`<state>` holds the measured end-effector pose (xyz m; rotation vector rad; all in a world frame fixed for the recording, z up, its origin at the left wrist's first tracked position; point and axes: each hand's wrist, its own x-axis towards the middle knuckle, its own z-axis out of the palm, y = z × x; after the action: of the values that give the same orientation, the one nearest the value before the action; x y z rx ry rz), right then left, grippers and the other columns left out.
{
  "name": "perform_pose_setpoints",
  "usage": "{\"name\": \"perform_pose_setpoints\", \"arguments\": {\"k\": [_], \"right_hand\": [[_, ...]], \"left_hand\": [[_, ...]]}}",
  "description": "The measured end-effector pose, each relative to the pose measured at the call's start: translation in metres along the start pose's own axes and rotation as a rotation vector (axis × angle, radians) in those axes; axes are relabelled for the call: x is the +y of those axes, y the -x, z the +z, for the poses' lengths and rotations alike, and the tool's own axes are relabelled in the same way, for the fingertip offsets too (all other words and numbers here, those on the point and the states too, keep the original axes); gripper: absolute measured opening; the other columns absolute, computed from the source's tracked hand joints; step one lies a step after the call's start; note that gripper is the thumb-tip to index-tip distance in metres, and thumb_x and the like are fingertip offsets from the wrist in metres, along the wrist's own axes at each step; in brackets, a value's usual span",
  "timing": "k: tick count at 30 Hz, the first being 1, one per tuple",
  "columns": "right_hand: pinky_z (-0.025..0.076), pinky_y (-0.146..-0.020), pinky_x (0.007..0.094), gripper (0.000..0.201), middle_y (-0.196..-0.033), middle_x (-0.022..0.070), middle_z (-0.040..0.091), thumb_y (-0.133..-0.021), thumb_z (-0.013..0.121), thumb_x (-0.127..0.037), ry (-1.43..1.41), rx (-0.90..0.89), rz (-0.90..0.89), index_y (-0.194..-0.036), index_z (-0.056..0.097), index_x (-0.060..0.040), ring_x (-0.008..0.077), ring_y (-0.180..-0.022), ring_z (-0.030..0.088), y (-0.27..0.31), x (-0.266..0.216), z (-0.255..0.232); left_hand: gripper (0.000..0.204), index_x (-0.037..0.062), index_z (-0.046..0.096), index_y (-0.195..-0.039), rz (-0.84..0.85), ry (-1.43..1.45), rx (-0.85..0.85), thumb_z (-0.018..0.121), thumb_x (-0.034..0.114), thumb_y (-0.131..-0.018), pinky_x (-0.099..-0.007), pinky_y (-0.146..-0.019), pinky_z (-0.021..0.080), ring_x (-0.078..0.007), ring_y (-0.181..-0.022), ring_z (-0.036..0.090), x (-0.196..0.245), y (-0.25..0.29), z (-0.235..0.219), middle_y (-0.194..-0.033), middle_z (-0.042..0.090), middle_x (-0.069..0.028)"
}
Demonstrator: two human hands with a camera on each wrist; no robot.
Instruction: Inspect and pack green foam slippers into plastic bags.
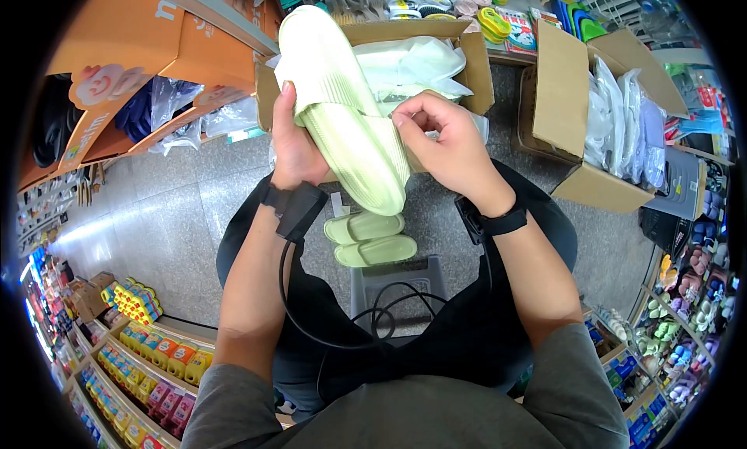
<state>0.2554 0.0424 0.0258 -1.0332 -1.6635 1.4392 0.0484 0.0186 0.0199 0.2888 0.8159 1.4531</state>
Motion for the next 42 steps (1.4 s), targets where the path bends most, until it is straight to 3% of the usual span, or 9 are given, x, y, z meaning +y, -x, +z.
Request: {"name": "perform_pose_setpoints", "arguments": {"k": [3, 15, 24, 27, 30, 33, 36, 40, 42], "right_hand": [[0.051, -0.068, 0.0259, 0.009, -0.082, 0.0034, 0.067, -0.098, 0.062, -0.010, 0.085, 0.115, -0.139, -0.099, 0.063, -0.0010, 0.0123, -0.076, 0.065, -0.001, 0.000, 0.006], [0.050, -0.073, 0.0259, 0.010, -0.083, 0.0003, 0.065, -0.098, 0.060, -0.009, -0.059, -0.136, 0.228, -0.105, 0.063, -0.0020, 0.0098, -0.075, 0.061, 0.001, 0.004, -0.004], [0.050, -0.087, 0.0259, 0.023, -0.108, 0.0087, 0.073, -0.097, 0.055, 0.000, -0.265, -0.049, 0.079, -0.116, 0.066, 0.0012, 0.0132, -0.107, 0.068, -0.004, -0.006, -0.012], [0.050, -0.087, 0.0253, 0.024, -0.109, 0.0077, 0.072, -0.096, 0.053, 0.001, -0.266, -0.140, 0.073, -0.115, 0.067, 0.0012, 0.0121, -0.103, 0.067, -0.003, -0.007, -0.015], [0.048, -0.090, 0.0261, 0.027, -0.114, 0.0078, 0.071, -0.095, 0.051, 0.001, -0.220, 0.015, 0.090, -0.118, 0.066, 0.0007, 0.0116, -0.106, 0.064, -0.005, 0.006, -0.013], [0.045, -0.101, 0.0326, 0.032, -0.128, 0.0111, 0.065, -0.100, 0.051, -0.016, -0.235, 0.115, 0.209, -0.128, 0.062, -0.0030, 0.0170, -0.118, 0.059, -0.008, 0.011, -0.011], [0.044, -0.102, 0.0357, 0.044, -0.135, 0.0104, 0.060, -0.102, 0.049, -0.032, -0.428, -0.023, 0.472, -0.136, 0.058, -0.0059, 0.0190, -0.121, 0.056, -0.004, 0.002, -0.005], [0.048, -0.098, 0.0369, 0.051, -0.126, 0.0075, 0.063, -0.104, 0.050, -0.045, -0.616, -0.204, 0.654, -0.138, 0.056, -0.0079, 0.0179, -0.114, 0.060, -0.002, -0.001, -0.001], [0.051, -0.090, 0.0352, 0.050, -0.123, 0.0068, 0.064, -0.101, 0.054, -0.047, -0.570, -0.262, 0.613, -0.134, 0.059, -0.0090, 0.0159, -0.111, 0.060, 0.000, -0.001, 0.003]], "left_hand": [[0.068, 0.0056, 0.042, -0.147, 0.032, -0.135, 0.030, 0.052, 0.053, -0.099, -0.0455, -0.105, 0.048, -0.0283, -0.123, 0.059, -0.001, 0.001, 0.006, -0.138, 0.057, -0.0152], [0.071, 0.0048, 0.039, -0.148, 0.191, -0.069, 0.158, 0.056, 0.051, -0.098, -0.0462, -0.111, 0.043, -0.0309, -0.130, 0.053, 0.008, -0.002, 0.005, -0.142, 0.052, -0.0166], [0.076, 0.0088, 0.041, -0.149, 0.302, 0.038, 0.240, 0.054, 0.060, -0.094, -0.0454, -0.112, 0.040, -0.0303, -0.132, 0.051, 0.021, -0.014, -0.014, -0.143, 0.052, -0.0127], [0.076, 0.0096, 0.041, -0.149, 0.346, 0.009, 0.244, 0.053, 0.061, -0.094, -0.0458, -0.112, 0.040, -0.0303, -0.132, 0.050, 0.024, -0.016, -0.017, -0.144, 0.052, -0.0127], [0.076, 0.0102, 0.041, -0.149, 0.296, 0.064, 0.204, 0.053, 0.062, -0.094, -0.0466, -0.112, 0.040, -0.0303, -0.133, 0.049, 0.026, -0.015, -0.018, -0.144, 0.051, -0.0125], [0.076, 0.0106, 0.042, -0.149, 0.231, 0.119, 0.147, 0.053, 0.063, -0.094, -0.0475, -0.112, 0.041, -0.0306, -0.133, 0.049, 0.025, -0.014, -0.019, -0.144, 0.051, -0.0122], [0.077, 0.0108, 0.043, -0.149, 0.207, 0.113, 0.134, 0.054, 0.063, -0.094, -0.0483, -0.111, 0.042, -0.0309, -0.132, 0.050, 0.024, -0.011, -0.013, -0.144, 0.052, -0.0122], [0.077, 0.0109, 0.043, -0.149, 0.118, 0.178, 0.044, 0.054, 0.063, -0.094, -0.0485, -0.110, 0.043, -0.0309, -0.130, 0.052, 0.023, -0.013, -0.026, -0.145, 0.052, -0.0121], [0.077, 0.0105, 0.043, -0.150, 0.104, 0.179, 0.020, 0.054, 0.063, -0.094, -0.0483, -0.110, 0.043, -0.0308, -0.130, 0.053, 0.023, -0.013, -0.026, -0.145, 0.052, -0.0123]]}}
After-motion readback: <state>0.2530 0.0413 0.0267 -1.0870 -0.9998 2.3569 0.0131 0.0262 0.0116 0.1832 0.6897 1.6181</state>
